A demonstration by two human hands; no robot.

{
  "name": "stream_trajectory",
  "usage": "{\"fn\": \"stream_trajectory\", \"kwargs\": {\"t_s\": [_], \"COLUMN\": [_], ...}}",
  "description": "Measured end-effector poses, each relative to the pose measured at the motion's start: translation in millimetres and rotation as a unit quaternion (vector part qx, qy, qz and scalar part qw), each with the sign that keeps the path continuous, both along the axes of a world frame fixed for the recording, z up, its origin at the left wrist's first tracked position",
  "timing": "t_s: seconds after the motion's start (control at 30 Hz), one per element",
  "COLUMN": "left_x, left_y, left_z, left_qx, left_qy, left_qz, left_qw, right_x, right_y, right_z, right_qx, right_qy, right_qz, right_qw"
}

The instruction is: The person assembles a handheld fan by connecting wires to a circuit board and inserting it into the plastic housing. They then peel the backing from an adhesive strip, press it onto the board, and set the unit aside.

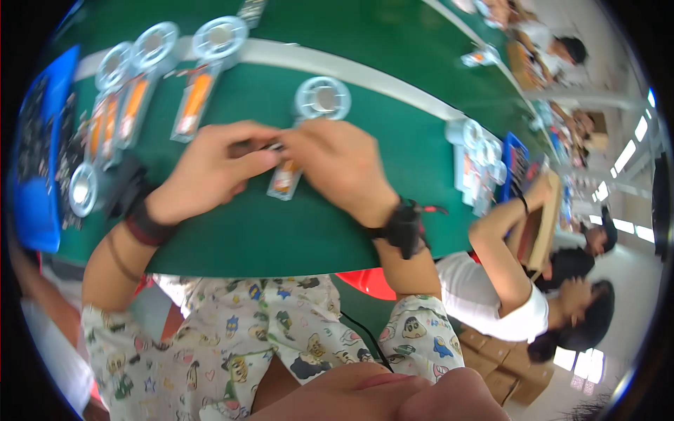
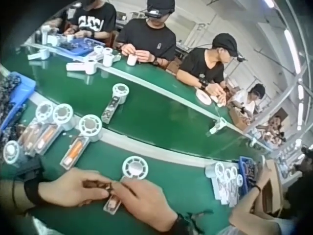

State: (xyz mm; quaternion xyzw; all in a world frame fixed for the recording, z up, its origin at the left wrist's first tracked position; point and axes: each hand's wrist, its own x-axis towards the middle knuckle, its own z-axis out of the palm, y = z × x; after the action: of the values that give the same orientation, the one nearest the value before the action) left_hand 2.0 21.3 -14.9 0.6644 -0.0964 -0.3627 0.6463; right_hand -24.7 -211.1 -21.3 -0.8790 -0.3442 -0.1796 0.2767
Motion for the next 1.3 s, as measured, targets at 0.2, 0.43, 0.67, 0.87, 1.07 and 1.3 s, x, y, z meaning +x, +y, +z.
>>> {"fn": "stream_trajectory", "kwargs": {"t_s": [0.2, 0.43, 0.67, 0.87, 1.07, 1.3], "left_x": [-6.0, -8.4, -7.3, -10.0, -6.9, -7.0], "left_y": [-3.5, -2.8, 0.1, -0.4, -2.4, -5.2], "left_z": [-39.4, -33.4, -29.6, -29.6, -34.0, -37.2], "left_qx": [-0.004, 0.010, 0.032, 0.016, 0.025, 0.025], "left_qy": [-0.430, -0.436, -0.543, -0.517, -0.534, -0.541], "left_qz": [0.070, 0.109, 0.051, 0.005, 0.031, 0.038], "left_qw": [0.900, 0.893, 0.837, 0.856, 0.844, 0.840], "right_x": [-14.9, -19.8, -15.5, -22.6, -20.3, -17.4], "right_y": [-19.6, -12.8, -15.6, 2.1, 5.0, 9.8], "right_z": [14.4, 39.4, 11.7, 10.0, -2.6, -7.0], "right_qx": [0.207, 0.095, 0.183, 0.398, 0.333, 0.144], "right_qy": [0.336, 0.449, 0.389, 0.416, 0.327, 0.050], "right_qz": [-0.102, -0.062, -0.049, -0.065, -0.064, -0.041], "right_qw": [0.913, 0.886, 0.901, 0.815, 0.882, 0.987]}}
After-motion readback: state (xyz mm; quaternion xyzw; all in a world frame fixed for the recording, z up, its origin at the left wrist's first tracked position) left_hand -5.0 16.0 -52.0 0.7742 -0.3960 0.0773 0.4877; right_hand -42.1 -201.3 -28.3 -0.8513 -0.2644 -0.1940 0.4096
